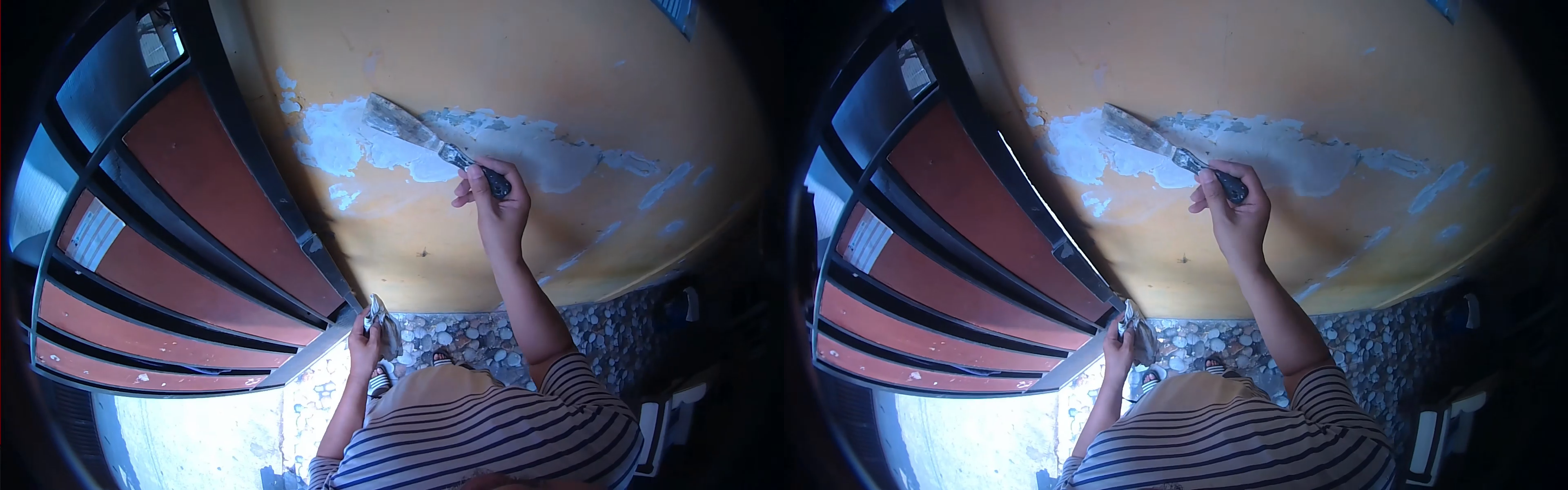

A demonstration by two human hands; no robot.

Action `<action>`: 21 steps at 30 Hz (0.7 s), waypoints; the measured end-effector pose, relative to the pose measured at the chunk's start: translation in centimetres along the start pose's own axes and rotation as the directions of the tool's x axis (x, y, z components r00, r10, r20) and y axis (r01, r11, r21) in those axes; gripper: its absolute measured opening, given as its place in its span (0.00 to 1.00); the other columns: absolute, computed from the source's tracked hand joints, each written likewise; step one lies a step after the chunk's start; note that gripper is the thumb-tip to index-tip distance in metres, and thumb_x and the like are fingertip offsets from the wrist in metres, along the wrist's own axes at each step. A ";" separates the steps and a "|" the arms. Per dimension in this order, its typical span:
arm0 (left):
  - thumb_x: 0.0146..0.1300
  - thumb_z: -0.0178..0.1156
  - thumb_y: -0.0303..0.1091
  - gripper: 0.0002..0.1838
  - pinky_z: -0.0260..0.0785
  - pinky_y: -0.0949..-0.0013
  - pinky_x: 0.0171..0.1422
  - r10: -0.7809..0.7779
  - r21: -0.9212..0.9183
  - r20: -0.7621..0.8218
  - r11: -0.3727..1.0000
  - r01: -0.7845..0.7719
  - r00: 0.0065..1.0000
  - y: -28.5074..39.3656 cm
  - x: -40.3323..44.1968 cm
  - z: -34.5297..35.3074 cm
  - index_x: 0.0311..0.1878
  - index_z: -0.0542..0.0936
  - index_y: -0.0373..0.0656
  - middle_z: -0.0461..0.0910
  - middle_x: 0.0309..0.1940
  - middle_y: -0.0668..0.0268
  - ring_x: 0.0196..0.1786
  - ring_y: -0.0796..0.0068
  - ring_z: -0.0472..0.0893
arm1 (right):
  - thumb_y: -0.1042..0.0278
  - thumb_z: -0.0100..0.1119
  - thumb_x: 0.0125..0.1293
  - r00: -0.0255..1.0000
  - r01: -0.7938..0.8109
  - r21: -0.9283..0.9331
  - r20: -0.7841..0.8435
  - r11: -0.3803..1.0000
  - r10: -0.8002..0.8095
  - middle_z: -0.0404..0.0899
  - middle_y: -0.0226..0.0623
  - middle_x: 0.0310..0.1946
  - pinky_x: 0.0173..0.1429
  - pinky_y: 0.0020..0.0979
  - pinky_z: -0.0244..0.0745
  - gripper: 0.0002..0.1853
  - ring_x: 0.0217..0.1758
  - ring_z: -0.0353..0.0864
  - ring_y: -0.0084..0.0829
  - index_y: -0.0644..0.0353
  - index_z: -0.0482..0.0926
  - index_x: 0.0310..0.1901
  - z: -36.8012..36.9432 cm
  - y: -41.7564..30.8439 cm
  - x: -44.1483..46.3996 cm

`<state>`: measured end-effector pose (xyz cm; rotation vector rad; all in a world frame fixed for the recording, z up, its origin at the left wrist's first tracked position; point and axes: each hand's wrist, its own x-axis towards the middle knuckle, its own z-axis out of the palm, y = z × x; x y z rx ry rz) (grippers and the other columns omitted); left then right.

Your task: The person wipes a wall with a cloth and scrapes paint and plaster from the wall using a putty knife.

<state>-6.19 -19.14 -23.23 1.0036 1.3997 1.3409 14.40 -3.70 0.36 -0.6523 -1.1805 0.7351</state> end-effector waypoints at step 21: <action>0.73 0.51 0.23 0.16 0.68 0.78 0.54 0.156 0.099 0.016 0.983 -0.156 0.988 -1.4 3.7 5.2 0.62 0.75 0.37 0.79 0.47 0.68 0.46 0.83 0.76 | 0.73 0.60 0.72 0.980 -0.163 0.017 -0.115 0.987 0.163 0.84 0.41 0.30 0.33 0.28 0.81 0.09 0.27 0.84 0.27 0.65 0.77 0.50 -17.2 -3.8 -5.2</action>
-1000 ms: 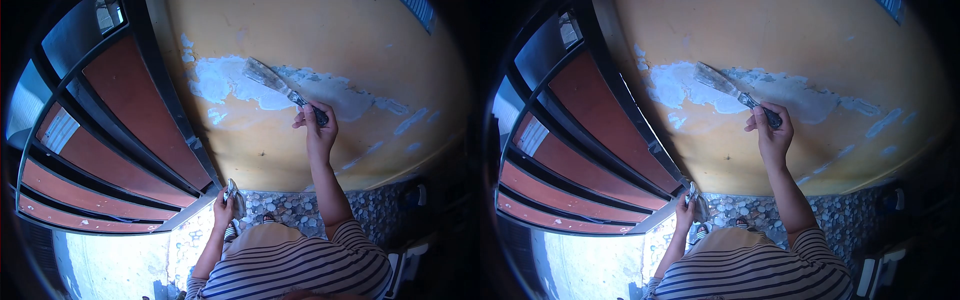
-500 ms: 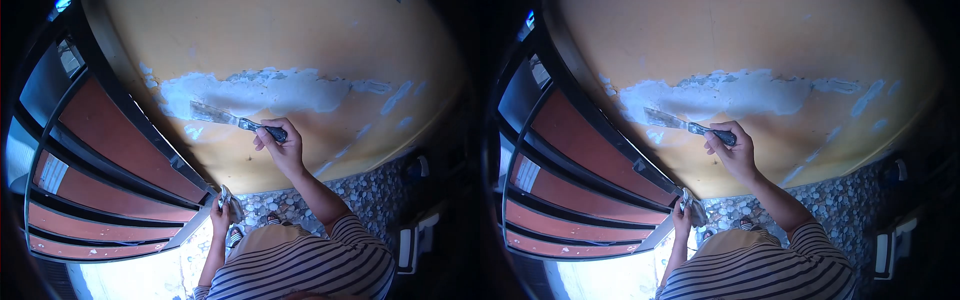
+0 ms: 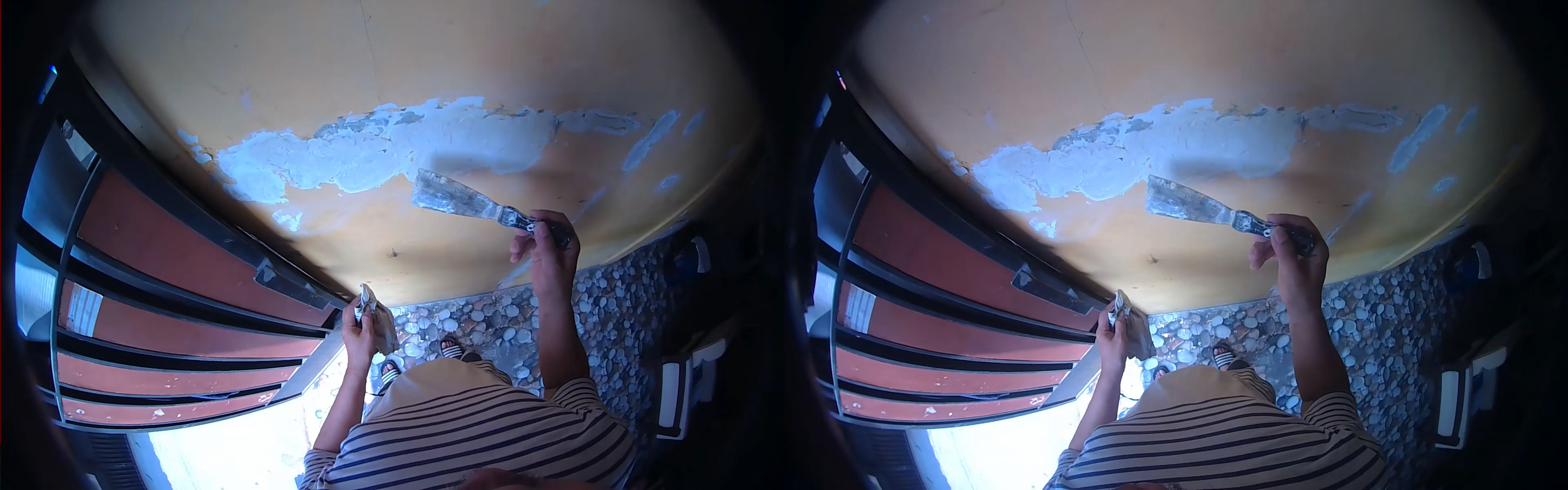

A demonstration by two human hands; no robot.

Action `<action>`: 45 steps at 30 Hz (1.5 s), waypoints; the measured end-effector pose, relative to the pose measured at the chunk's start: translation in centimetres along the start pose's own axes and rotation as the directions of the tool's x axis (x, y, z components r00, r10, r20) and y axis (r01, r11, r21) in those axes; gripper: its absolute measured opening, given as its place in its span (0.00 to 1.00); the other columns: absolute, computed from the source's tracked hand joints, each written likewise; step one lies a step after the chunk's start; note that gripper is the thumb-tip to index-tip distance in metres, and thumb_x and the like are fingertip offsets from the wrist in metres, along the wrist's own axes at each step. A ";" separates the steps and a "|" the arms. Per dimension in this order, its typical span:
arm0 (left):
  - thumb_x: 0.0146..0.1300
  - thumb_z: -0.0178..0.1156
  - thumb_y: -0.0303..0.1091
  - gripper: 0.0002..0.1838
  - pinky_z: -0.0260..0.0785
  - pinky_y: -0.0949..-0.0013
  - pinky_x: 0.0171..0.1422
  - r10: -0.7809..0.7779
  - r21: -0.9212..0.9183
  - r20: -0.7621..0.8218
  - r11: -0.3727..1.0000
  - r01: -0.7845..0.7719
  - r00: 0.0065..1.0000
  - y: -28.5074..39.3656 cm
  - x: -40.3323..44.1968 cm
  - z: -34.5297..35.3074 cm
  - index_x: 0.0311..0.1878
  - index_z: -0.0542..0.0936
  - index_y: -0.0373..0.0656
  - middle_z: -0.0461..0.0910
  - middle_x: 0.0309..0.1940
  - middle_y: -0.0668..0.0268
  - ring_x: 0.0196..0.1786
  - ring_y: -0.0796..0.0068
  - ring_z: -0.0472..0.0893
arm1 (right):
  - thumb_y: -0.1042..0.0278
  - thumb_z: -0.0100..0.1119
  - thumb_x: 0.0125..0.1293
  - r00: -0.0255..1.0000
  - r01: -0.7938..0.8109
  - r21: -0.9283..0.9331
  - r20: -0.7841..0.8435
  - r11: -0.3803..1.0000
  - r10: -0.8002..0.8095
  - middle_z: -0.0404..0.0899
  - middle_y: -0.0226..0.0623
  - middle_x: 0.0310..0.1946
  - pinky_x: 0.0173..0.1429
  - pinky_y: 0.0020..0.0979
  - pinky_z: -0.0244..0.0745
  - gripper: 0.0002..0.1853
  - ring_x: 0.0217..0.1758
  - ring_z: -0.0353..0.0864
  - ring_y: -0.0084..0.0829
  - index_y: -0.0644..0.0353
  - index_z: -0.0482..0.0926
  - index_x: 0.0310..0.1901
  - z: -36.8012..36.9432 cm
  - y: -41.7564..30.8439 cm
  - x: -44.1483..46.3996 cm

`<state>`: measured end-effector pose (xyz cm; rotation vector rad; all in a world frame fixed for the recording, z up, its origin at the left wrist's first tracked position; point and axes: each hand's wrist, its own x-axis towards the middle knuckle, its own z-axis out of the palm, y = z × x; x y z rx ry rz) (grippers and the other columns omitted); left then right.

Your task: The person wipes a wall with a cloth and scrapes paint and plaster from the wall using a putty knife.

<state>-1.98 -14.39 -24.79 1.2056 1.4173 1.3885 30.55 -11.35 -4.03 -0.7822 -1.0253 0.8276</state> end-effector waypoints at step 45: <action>0.68 0.56 0.22 0.17 0.68 0.70 0.60 -0.064 -0.031 -0.085 0.998 0.061 0.994 0.8 -2.8 -1.0 0.60 0.77 0.38 0.76 0.45 0.61 0.50 0.71 0.76 | 0.75 0.63 0.70 0.960 0.143 -0.185 0.266 0.972 -0.091 0.84 0.38 0.33 0.38 0.26 0.83 0.11 0.34 0.85 0.26 0.67 0.79 0.50 4.3 5.5 4.6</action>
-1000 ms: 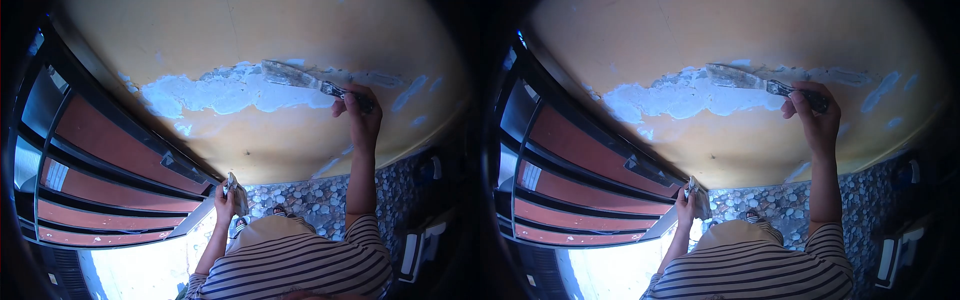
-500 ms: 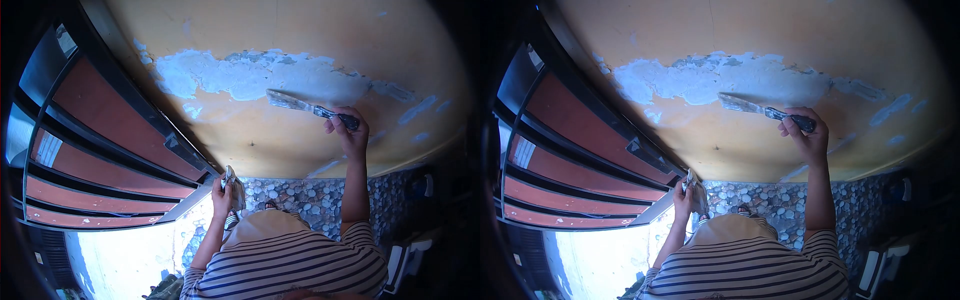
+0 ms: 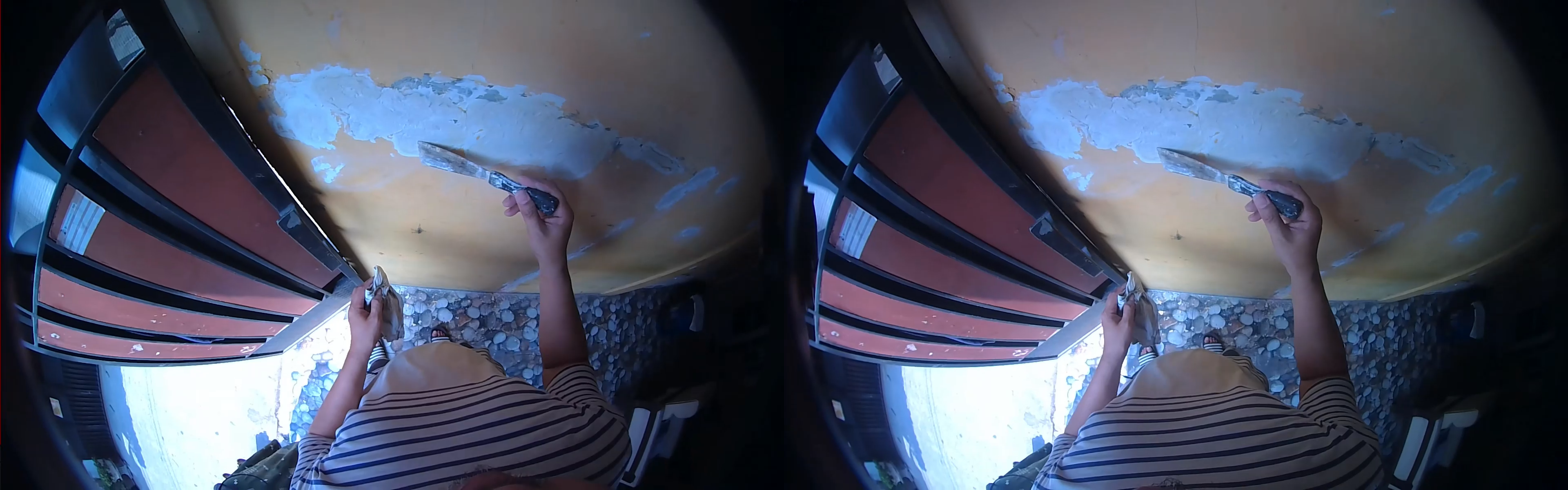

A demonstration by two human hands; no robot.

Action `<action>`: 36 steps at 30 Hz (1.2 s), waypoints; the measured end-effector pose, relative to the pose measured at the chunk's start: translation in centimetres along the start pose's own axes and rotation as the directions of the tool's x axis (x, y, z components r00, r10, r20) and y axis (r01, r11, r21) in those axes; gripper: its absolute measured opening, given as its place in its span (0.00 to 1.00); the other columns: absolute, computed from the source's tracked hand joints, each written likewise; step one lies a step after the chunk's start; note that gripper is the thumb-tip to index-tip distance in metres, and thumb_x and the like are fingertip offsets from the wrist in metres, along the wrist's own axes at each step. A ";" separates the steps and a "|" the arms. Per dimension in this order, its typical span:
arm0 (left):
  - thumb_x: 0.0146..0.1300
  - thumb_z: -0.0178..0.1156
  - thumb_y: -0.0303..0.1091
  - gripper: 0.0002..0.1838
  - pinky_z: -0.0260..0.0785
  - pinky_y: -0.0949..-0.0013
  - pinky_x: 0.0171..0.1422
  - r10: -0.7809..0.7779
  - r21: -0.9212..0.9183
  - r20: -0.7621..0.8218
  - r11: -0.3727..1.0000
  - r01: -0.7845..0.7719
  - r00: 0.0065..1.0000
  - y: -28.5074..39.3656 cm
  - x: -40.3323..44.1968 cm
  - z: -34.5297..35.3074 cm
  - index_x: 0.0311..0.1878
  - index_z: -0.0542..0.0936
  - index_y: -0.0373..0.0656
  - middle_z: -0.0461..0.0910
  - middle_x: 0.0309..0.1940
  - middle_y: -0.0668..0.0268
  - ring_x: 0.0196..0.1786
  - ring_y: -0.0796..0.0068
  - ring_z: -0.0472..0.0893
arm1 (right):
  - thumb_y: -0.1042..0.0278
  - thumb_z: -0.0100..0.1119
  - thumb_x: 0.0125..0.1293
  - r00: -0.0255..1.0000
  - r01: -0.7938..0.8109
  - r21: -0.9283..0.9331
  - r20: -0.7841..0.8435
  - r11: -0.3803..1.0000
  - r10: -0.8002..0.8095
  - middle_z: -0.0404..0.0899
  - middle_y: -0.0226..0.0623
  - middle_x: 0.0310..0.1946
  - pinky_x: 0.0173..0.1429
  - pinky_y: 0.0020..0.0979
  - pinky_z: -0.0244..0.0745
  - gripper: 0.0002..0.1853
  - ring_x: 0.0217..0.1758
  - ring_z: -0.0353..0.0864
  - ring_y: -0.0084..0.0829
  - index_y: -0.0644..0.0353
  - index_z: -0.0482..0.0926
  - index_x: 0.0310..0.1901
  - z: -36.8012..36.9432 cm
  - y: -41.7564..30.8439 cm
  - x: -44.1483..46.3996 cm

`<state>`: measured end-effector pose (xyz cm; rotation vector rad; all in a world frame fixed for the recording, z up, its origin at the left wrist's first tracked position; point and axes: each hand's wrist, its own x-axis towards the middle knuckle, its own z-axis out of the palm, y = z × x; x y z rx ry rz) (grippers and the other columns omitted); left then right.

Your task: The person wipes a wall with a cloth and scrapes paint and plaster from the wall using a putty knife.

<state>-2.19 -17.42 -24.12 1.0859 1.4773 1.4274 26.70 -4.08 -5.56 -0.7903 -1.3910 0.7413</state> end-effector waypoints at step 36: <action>0.67 0.57 0.21 0.18 0.67 0.72 0.58 0.052 0.039 -0.043 0.998 -0.050 0.998 0.2 -0.8 -2.3 0.61 0.78 0.38 0.75 0.43 0.63 0.48 0.72 0.75 | 0.76 0.61 0.71 0.995 0.044 0.054 -0.088 0.998 -0.039 0.84 0.41 0.36 0.44 0.31 0.87 0.12 0.38 0.87 0.29 0.69 0.77 0.53 3.2 2.3 -2.6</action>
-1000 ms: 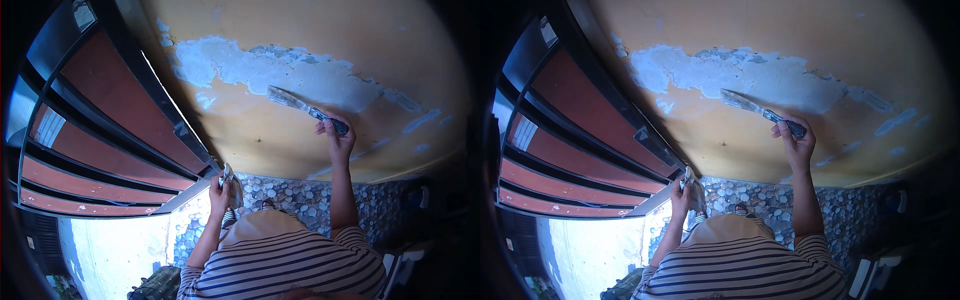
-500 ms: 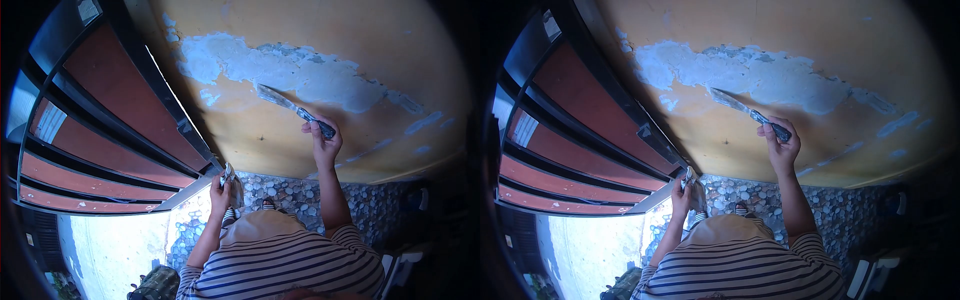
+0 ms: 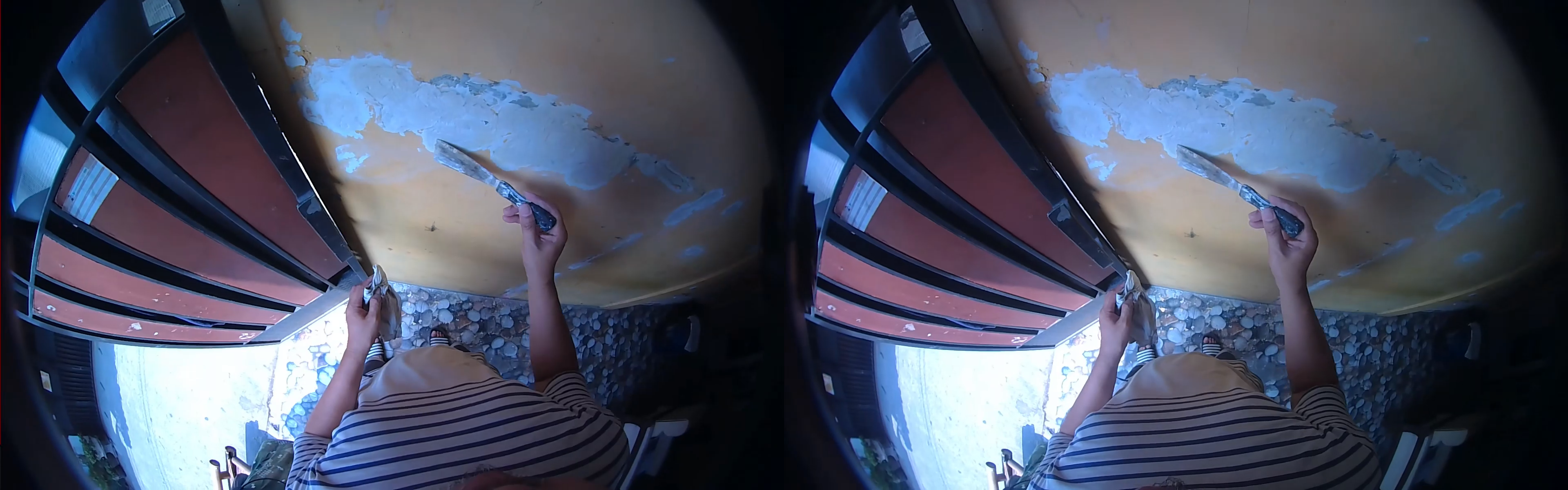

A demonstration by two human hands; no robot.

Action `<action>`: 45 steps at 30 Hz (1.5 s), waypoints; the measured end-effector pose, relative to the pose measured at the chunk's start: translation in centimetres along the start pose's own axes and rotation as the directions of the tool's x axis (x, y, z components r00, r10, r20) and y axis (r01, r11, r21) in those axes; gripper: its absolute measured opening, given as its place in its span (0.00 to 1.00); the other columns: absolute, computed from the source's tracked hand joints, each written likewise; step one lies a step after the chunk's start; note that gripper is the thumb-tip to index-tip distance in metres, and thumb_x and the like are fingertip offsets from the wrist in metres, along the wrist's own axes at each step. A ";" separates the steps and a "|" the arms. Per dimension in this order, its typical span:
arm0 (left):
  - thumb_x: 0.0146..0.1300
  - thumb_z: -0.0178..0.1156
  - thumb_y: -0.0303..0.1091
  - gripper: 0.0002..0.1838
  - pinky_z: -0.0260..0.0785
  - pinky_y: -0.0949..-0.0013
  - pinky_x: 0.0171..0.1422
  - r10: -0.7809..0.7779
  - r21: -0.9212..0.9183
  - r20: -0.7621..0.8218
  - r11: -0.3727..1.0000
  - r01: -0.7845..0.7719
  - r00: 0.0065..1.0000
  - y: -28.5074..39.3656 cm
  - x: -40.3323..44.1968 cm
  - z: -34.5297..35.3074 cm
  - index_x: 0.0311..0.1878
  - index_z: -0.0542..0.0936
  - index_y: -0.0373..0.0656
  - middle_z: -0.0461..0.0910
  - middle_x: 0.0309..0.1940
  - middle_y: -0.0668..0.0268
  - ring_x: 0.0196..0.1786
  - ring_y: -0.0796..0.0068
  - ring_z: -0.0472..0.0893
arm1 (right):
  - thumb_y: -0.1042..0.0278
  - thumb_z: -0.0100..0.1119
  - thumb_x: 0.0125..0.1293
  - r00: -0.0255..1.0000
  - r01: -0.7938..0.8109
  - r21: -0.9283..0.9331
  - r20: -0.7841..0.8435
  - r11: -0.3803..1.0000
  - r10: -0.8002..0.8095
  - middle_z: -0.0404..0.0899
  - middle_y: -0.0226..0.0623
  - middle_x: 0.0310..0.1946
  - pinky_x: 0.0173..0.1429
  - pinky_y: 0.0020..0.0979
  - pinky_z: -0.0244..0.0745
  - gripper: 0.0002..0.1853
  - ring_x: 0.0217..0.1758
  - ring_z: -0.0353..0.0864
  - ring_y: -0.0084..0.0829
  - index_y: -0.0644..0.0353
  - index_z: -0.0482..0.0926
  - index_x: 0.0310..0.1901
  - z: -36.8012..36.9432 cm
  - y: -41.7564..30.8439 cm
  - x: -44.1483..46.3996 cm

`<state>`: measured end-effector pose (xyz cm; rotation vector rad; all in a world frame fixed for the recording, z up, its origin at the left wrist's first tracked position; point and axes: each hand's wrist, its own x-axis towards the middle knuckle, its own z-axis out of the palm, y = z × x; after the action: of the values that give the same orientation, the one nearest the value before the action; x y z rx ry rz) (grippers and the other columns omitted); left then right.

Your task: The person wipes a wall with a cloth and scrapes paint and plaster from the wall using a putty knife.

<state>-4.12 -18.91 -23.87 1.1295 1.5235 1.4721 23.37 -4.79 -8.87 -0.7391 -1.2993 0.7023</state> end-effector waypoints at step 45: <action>0.72 0.55 0.25 0.15 0.70 0.75 0.54 0.043 0.046 0.087 0.998 -0.047 0.995 -0.5 0.9 2.0 0.60 0.76 0.39 0.81 0.45 0.66 0.47 0.81 0.77 | 0.73 0.65 0.69 0.997 0.014 -0.238 0.071 0.971 0.003 0.85 0.38 0.33 0.45 0.27 0.82 0.11 0.36 0.87 0.27 0.67 0.78 0.49 -6.7 -6.1 4.6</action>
<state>-2.63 -17.33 -24.48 1.2470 1.4898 1.4050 30.89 -5.25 -2.06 -0.9104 -1.4667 0.5773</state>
